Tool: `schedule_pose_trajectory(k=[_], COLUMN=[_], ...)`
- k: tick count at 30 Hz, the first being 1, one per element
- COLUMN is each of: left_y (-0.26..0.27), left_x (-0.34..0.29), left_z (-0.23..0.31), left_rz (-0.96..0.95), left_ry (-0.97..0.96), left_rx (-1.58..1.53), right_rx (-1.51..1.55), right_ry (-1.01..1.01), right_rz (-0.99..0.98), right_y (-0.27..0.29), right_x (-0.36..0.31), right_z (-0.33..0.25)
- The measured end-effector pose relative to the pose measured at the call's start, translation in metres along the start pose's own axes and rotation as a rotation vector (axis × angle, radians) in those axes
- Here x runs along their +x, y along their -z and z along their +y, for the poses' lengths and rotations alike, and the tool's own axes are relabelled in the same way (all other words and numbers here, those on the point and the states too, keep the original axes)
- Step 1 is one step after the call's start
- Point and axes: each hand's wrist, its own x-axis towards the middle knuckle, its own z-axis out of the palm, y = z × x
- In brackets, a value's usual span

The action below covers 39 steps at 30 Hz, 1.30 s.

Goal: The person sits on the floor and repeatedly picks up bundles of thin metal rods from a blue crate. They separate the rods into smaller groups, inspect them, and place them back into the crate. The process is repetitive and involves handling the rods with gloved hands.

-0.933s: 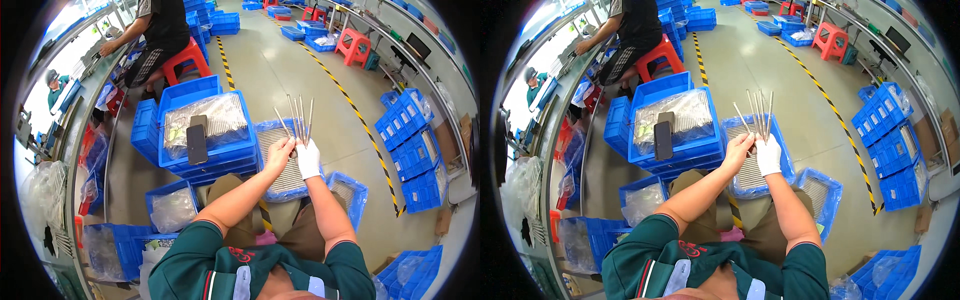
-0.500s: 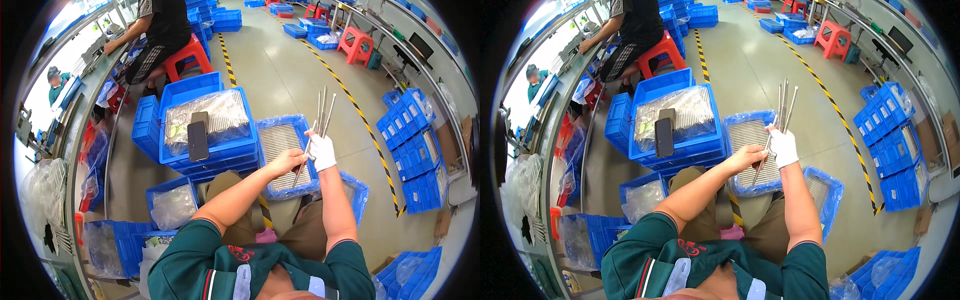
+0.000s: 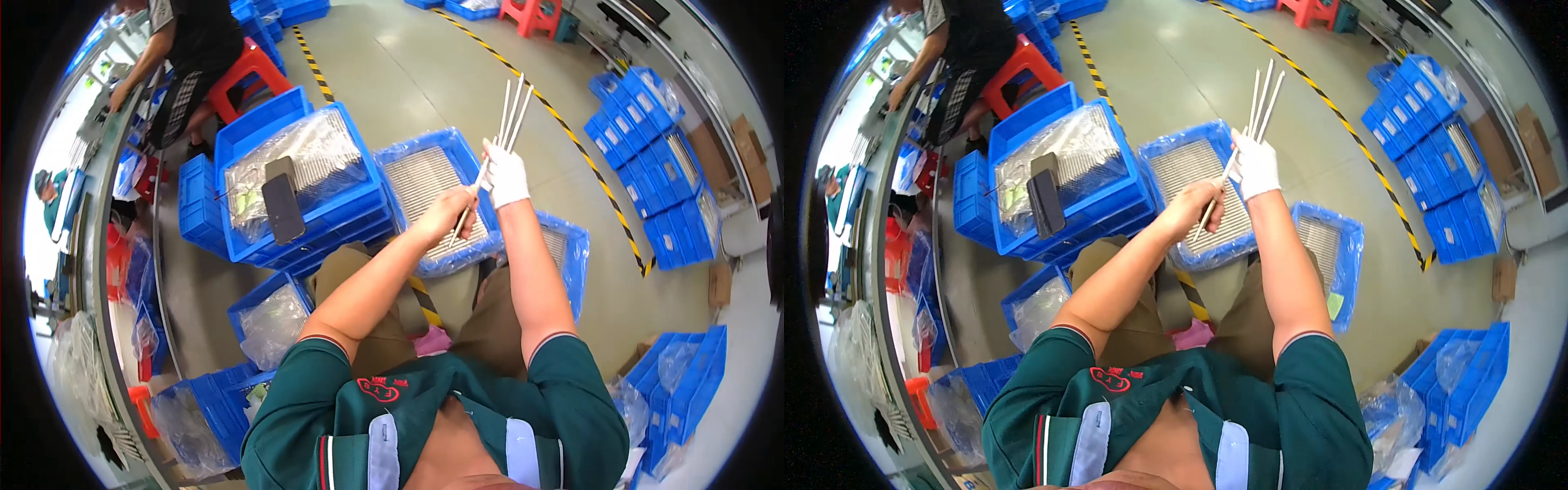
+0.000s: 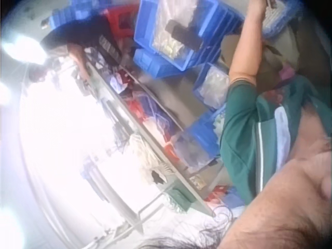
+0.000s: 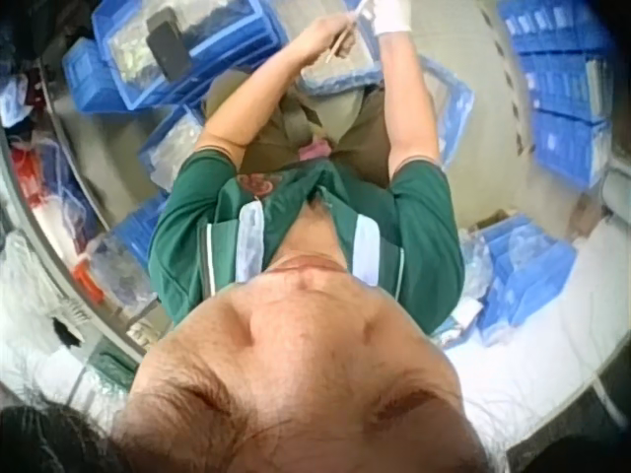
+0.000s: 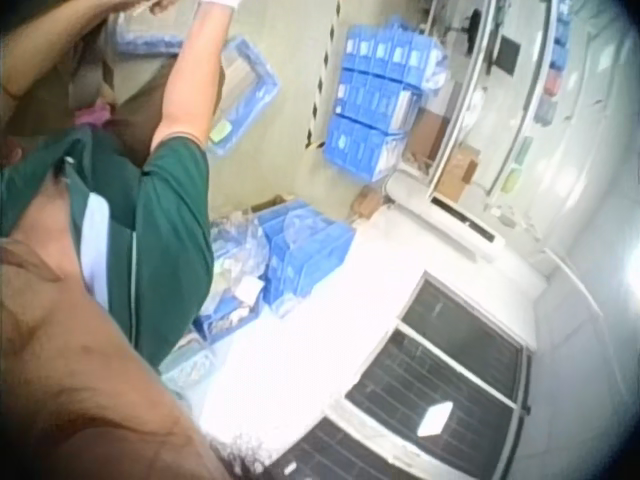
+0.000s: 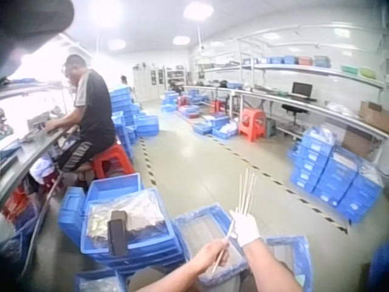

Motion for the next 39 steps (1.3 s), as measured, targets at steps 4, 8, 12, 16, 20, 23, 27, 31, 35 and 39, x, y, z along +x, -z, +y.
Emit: schedule_pose_trajectory(k=[4, 8, 12, 16, 20, 23, 27, 31, 35, 39], left_y=[-0.004, 0.013, 0.034, 0.031, 0.032, 0.038, 0.047, 0.074, 0.098, 0.092], left_x=[-0.021, -0.028, -0.006, 0.007, 0.002, -0.004, -0.006, 0.004, 0.01, 0.011], left_z=[-0.005, 0.003, 0.005, -0.008, -0.001, -0.002, 0.009, 0.019, 0.024, 0.022], left_rz=[-0.099, -0.047, 0.142, -0.188, -0.348, -0.312, 0.024, 0.408, 0.54, 0.416], left_ry=[-0.033, 0.01, 0.006, -0.025, 0.1, 0.193, 0.107, -0.153, -0.27, -0.305], left_rx=[0.195, 0.144, -0.243, -0.596, -0.426, -0.335, -0.157, -0.197, -0.54, -0.664], right_rx=[-0.062, 0.136, -0.081, -0.287, -0.567, -0.669, -0.827, -0.825, -0.793, -0.813], right_ry=[0.127, 0.11, 0.05, -0.006, 0.119, 0.103, 0.357, 0.187, 0.144, 0.16], right_rz=[0.216, 0.198, 0.117, -0.005, -0.291, -0.316, -0.167, -0.206, -0.334, -0.357], right_y=[0.001, 0.061, 0.042, -0.02, -0.012, -0.023, -0.017, -0.015, -0.018, -0.014], right_x=[0.027, 0.058, 0.043, -0.018, -0.019, -0.029, -0.021, -0.033, -0.054, -0.063], right_z=[-0.006, -0.036, -0.007, 0.011, 0.018, 0.017, 0.027, 0.016, 0.009, 0.015])
